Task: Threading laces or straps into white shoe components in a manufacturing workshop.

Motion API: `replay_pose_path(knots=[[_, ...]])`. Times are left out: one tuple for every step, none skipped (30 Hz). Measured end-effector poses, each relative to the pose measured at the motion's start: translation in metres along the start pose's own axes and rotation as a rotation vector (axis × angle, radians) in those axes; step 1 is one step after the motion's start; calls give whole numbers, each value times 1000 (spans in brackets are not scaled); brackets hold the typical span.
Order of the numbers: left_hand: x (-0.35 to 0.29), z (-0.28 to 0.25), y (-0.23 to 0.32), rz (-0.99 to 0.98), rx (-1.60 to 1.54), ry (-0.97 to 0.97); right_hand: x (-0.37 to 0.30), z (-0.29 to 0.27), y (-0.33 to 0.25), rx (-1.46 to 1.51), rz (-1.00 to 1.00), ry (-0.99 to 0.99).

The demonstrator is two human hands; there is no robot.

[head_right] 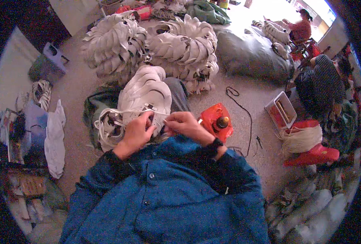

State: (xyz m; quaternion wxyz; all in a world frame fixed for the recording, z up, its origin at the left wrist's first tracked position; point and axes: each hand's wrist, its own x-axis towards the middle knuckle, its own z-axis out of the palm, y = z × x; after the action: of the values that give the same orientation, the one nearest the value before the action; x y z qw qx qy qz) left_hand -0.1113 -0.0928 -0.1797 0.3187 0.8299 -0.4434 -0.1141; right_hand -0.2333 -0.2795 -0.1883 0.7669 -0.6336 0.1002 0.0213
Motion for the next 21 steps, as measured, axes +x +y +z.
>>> replay_pose_path(knots=[[2, -3, 2, -47, -103, -37, 7, 5, 0, -3, 0, 3], [3, -5, 2, -45, -106, -37, 14, 7, 1, -45, -2, 40], [3, -7, 1, -53, -175, -42, 19, 7, 2, -87, -3, 78], [2, -10, 2, -65, -245, -45, 22, 8, 4, -90, 1, 75], [2, -12, 3, -68, -249, -43, 23, 8, 5, -133, -27, 85], [2, -15, 6, -73, -238, -57, 25, 8, 7, -176, -54, 95], [3, -17, 9, -75, -225, -71, 27, 8, 9, -179, -53, 94], [2, -18, 11, -74, -228, -70, 28, 8, 10, -199, -66, 69], [1, -18, 12, -87, -246, -73, 29, 8, 11, -219, -80, 45], [1, -18, 12, -99, -264, -72, 30, 8, 10, -223, -80, 43], [1, -17, 11, -99, -266, -69, 31, 9, 8, -273, -79, 52], [1, -14, 9, -86, -257, -72, 31, 9, 6, -323, -79, 62], [2, -13, 6, -73, -247, -75, 32, 10, 2, -325, -80, 62], [2, -11, 4, -72, -247, -73, 32, 11, -3, -276, -5, 66], [1, -10, 3, -66, -254, -68, 33, 11, -6, -226, 70, 70], [1, -9, 2, -58, -259, -63, 35, 9, -7, -229, 67, 72], [2, -9, 2, -54, -259, -62, 38, 6, -6, -218, 87, 68], [2, -9, 3, -52, -252, -58, 40, 4, -4, -207, 106, 63], [2, -8, 3, -52, -248, -55, 42, 2, -2, -210, 106, 63], [4, -8, 4, -51, -249, -52, 44, 0, -1, -274, 97, 62], [5, -7, 5, -42, -251, -51, 46, -2, 0, -338, 88, 61]])
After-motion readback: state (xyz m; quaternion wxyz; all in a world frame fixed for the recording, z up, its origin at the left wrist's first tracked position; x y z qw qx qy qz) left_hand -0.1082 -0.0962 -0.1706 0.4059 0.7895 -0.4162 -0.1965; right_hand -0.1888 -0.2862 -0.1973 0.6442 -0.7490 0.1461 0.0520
